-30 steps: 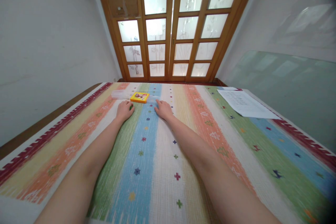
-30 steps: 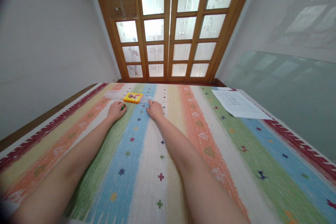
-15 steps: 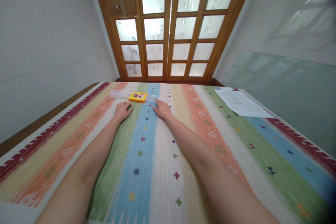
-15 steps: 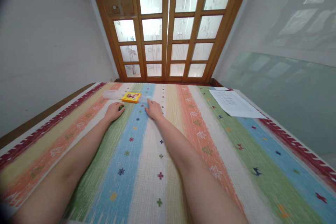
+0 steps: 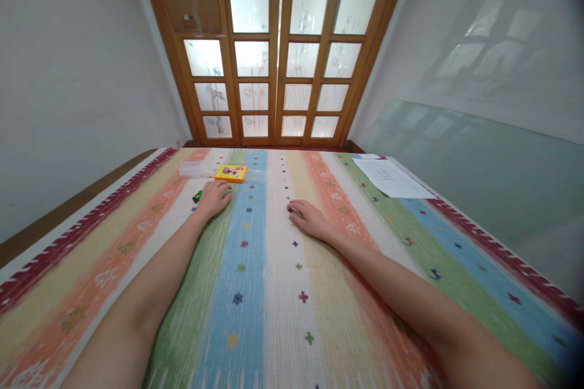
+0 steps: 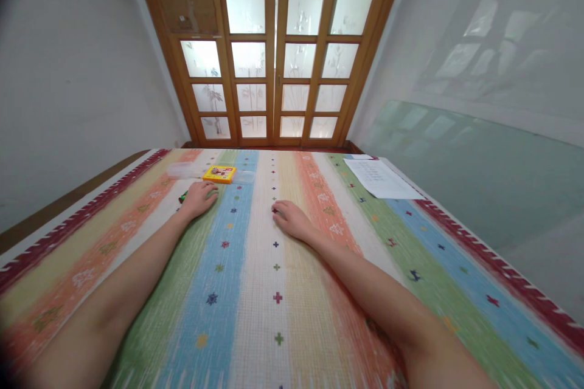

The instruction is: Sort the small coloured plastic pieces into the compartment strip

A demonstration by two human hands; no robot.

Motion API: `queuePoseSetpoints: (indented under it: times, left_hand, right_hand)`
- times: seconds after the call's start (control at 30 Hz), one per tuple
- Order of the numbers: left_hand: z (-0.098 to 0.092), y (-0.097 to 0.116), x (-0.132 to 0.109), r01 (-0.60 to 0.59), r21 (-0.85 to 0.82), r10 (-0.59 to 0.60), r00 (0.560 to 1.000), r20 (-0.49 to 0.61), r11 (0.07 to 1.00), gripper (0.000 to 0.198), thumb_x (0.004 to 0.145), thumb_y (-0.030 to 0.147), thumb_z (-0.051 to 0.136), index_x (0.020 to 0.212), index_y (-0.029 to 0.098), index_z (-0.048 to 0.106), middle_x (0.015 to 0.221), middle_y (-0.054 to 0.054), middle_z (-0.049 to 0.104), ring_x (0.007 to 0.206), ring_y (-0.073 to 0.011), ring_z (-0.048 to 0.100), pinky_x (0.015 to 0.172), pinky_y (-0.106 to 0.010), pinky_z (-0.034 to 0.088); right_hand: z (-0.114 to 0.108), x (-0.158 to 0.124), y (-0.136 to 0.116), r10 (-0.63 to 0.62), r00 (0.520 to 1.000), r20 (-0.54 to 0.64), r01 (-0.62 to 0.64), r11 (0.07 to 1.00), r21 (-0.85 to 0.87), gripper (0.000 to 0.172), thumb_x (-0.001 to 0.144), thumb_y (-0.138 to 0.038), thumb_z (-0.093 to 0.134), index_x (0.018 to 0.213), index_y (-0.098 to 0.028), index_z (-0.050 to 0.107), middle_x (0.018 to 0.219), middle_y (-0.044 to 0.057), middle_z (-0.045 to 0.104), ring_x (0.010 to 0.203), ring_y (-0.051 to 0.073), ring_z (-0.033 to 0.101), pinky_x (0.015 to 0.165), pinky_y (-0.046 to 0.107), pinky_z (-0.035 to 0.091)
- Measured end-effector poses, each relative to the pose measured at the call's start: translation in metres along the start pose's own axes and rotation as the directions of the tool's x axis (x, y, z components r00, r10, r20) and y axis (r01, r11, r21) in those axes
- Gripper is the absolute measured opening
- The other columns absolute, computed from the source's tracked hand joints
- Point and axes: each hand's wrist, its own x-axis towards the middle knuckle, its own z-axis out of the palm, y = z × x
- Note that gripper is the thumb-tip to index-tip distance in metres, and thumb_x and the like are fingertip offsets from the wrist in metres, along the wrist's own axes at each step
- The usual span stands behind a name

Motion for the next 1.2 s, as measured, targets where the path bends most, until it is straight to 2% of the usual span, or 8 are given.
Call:
queuePoseSetpoints:
  times: [0.1, 0.2, 0.33, 0.43, 0.63, 0.8, 1.0, 1.2]
  left_hand:
    - [-0.005, 0.026, 0.003, -0.077, -0.068, 0.078, 0.997, 0.019, 0.995, 0.031, 0.097, 0.039, 0.055, 0.117, 0.023, 0.073, 0.131, -0.01, 0.068, 0.124, -0.0306, 0.059, 0.113, -0.049, 0.044]
    - [-0.008, 0.055, 0.002, -0.134, -0.114, 0.144, 0.985, 0.09, 0.984, 0.03, 0.098, 0.039, 0.056, 0.118, 0.025, 0.073, 0.135, -0.009, 0.066, 0.128, -0.0297, 0.057, 0.116, -0.048, 0.042]
    - [-0.003, 0.088, -0.004, -0.206, -0.183, 0.242, 0.95, 0.2, 0.961, 0.034, 0.099, 0.041, 0.057, 0.127, 0.028, 0.071, 0.143, -0.008, 0.061, 0.136, -0.0287, 0.054, 0.12, -0.045, 0.039]
    - [0.003, 0.099, -0.009, -0.202, -0.238, 0.26, 0.934, 0.245, 0.95, 0.041, 0.099, 0.042, 0.057, 0.137, 0.028, 0.066, 0.149, -0.009, 0.058, 0.138, -0.0284, 0.053, 0.121, -0.045, 0.039]
    - [0.01, 0.098, -0.013, -0.2, -0.26, 0.264, 0.934, 0.24, 0.945, 0.045, 0.102, 0.046, 0.052, 0.143, 0.029, 0.061, 0.154, -0.008, 0.053, 0.142, -0.0271, 0.05, 0.123, -0.042, 0.036]
    - [0.012, 0.082, -0.01, -0.213, -0.245, 0.27, 0.935, 0.232, 0.946, 0.046, 0.104, 0.047, 0.05, 0.144, 0.026, 0.061, 0.154, -0.009, 0.053, 0.143, -0.0266, 0.049, 0.124, -0.041, 0.035]
    - [0.018, 0.059, -0.01, -0.047, -0.161, 0.076, 0.981, 0.177, 0.986, 0.042, 0.101, 0.044, 0.054, 0.138, 0.026, 0.064, 0.152, -0.009, 0.056, 0.142, -0.0268, 0.05, 0.124, -0.044, 0.036]
    - [0.023, 0.057, -0.009, -0.028, -0.139, 0.05, 0.986, 0.157, 0.99, 0.046, 0.102, 0.047, 0.052, 0.139, 0.023, 0.063, 0.154, -0.012, 0.054, 0.144, -0.0274, 0.05, 0.125, -0.046, 0.035]
  right_hand:
    - [-0.021, -0.045, 0.003, 0.035, 0.999, 0.0, -0.035, 0.999, -0.035, 0.035, 0.102, -0.035, 0.056, 0.133, -0.024, 0.069, 0.145, 0.013, 0.061, 0.134, 0.028, 0.057, 0.115, 0.049, 0.046]
    - [-0.035, -0.073, 0.002, 0.091, 0.996, 0.005, -0.09, 0.995, -0.037, 0.036, 0.103, -0.037, 0.055, 0.134, -0.024, 0.069, 0.148, 0.013, 0.06, 0.136, 0.028, 0.057, 0.117, 0.051, 0.046]
    - [-0.044, -0.082, 0.0, 0.101, 0.994, 0.027, -0.101, 0.995, -0.019, 0.035, 0.103, -0.035, 0.055, 0.132, -0.025, 0.07, 0.147, 0.013, 0.06, 0.136, 0.026, 0.057, 0.117, 0.05, 0.046]
    - [-0.048, -0.077, 0.003, 0.088, 0.995, 0.038, -0.088, 0.996, -0.008, 0.033, 0.102, -0.033, 0.055, 0.13, -0.026, 0.071, 0.146, 0.012, 0.061, 0.135, 0.026, 0.058, 0.115, 0.049, 0.048]
    - [-0.051, -0.07, 0.011, 0.066, 0.997, 0.034, -0.067, 0.997, 0.032, 0.03, 0.103, -0.034, 0.055, 0.125, -0.027, 0.073, 0.14, 0.011, 0.064, 0.132, 0.026, 0.06, 0.114, 0.048, 0.049]
    - [-0.047, -0.071, 0.013, 0.042, 0.998, 0.036, -0.042, 0.999, 0.012, 0.03, 0.103, -0.035, 0.054, 0.125, -0.026, 0.073, 0.139, 0.011, 0.064, 0.13, 0.026, 0.06, 0.113, 0.048, 0.049]
    - [-0.047, -0.071, 0.01, 0.027, 0.999, 0.024, -0.027, 1.0, -0.004, 0.029, 0.102, -0.033, 0.055, 0.123, -0.027, 0.073, 0.136, 0.012, 0.066, 0.126, 0.026, 0.063, 0.111, 0.049, 0.051]
    - [-0.047, -0.069, 0.008, -0.008, 1.0, -0.013, 0.007, 1.0, -0.028, 0.027, 0.101, -0.031, 0.055, 0.12, -0.026, 0.074, 0.131, 0.013, 0.068, 0.124, 0.027, 0.064, 0.108, 0.048, 0.052]
